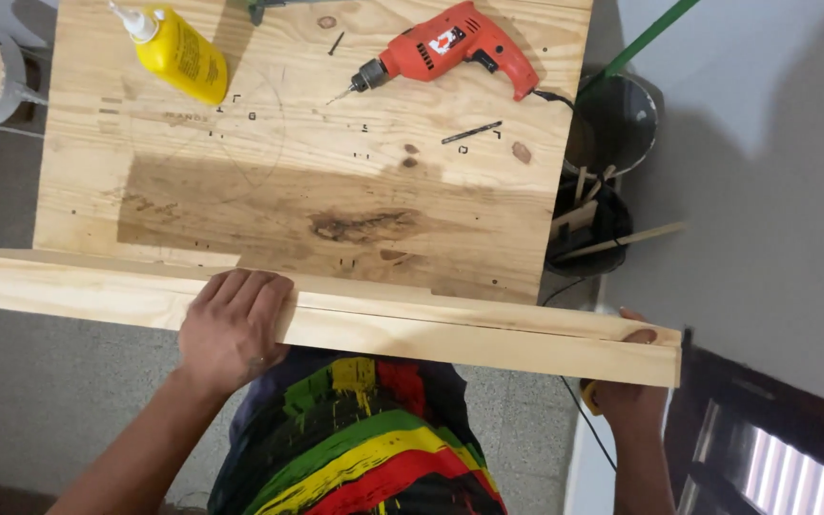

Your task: Applying wood glue to the edges of wooden boards and joining them together after measuring.

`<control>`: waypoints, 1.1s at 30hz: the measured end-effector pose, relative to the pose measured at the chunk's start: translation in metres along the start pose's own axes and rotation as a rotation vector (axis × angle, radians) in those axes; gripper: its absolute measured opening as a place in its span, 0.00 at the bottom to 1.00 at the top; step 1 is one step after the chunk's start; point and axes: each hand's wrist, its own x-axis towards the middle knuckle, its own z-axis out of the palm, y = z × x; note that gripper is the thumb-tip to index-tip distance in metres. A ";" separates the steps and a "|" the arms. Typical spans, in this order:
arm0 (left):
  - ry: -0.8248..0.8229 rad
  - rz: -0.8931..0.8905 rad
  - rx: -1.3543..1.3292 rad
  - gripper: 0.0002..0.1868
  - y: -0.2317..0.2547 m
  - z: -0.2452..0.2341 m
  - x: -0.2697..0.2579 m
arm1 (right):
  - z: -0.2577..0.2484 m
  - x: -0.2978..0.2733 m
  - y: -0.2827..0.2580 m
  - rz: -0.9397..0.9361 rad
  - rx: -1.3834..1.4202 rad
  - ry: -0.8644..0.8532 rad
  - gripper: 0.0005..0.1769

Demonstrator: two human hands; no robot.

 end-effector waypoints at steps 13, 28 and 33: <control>-0.047 0.018 0.004 0.22 -0.008 0.014 -0.026 | -0.053 -0.075 -0.056 0.154 -0.167 0.071 0.27; 0.007 0.012 -0.042 0.18 0.007 -0.001 -0.021 | 0.074 -0.028 0.259 0.175 -0.117 -0.097 0.24; -0.024 0.004 -0.068 0.26 0.009 -0.003 -0.020 | 0.040 -0.056 0.298 0.149 -0.091 -0.146 0.23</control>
